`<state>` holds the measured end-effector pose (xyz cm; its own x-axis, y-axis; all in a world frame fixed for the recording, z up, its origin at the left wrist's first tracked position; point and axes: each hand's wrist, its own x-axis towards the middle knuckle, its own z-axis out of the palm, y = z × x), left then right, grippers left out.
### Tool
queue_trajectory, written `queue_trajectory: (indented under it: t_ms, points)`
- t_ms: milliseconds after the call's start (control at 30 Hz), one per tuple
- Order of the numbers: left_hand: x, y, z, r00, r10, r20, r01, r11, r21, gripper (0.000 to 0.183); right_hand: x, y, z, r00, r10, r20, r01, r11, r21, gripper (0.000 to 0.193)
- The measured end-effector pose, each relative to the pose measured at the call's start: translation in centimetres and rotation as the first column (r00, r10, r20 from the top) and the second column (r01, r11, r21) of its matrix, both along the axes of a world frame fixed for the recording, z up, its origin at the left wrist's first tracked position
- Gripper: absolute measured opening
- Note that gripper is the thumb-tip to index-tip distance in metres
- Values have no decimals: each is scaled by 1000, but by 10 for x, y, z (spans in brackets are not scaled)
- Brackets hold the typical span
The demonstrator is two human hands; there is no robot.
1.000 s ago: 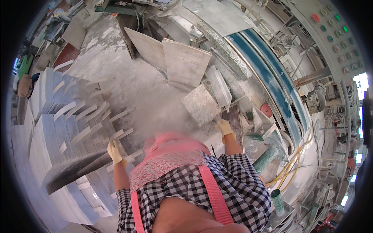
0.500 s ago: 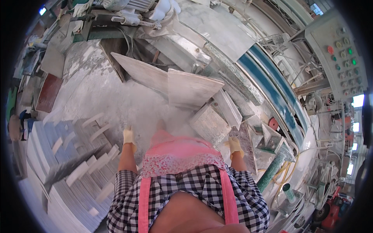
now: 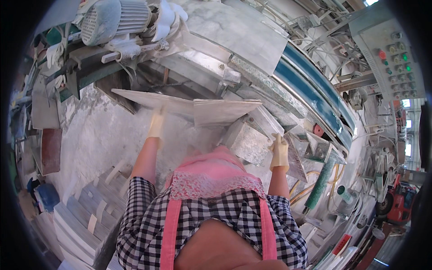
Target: The person repeatedly picks up rectangular plasterboard sheets from a pile, places them on a conveyor belt, and stacks them into a growing pile. The person also briefly handles two smaller sheets and moves them aside.
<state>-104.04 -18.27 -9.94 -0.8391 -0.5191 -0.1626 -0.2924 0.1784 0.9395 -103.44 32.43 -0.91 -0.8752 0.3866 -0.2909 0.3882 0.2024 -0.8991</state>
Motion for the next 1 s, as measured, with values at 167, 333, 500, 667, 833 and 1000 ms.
queue_trajectory:
  t_ms: [167,333,500,667,833,1000]
  points:
    - [-89,18,66,942,-281,-185,267,959,-98,42,-69,-19,44,998,16,-62,-15,1000,7,43]
    - [-195,61,123,863,-489,-128,392,807,-441,49,-191,-10,64,962,49,-270,-46,999,16,37]
    - [-277,104,151,825,-559,85,414,496,-764,61,-307,-1,45,927,229,-296,-165,960,227,39]
    - [-332,118,161,796,-524,304,406,88,-910,64,-356,2,38,920,363,-145,-132,638,759,54]
    - [-364,120,164,689,-438,577,624,-45,-780,73,-390,-22,61,926,378,14,-221,510,831,46]
    - [-373,120,166,625,-439,646,683,-94,-725,68,-423,-48,64,967,209,144,-240,565,790,40]
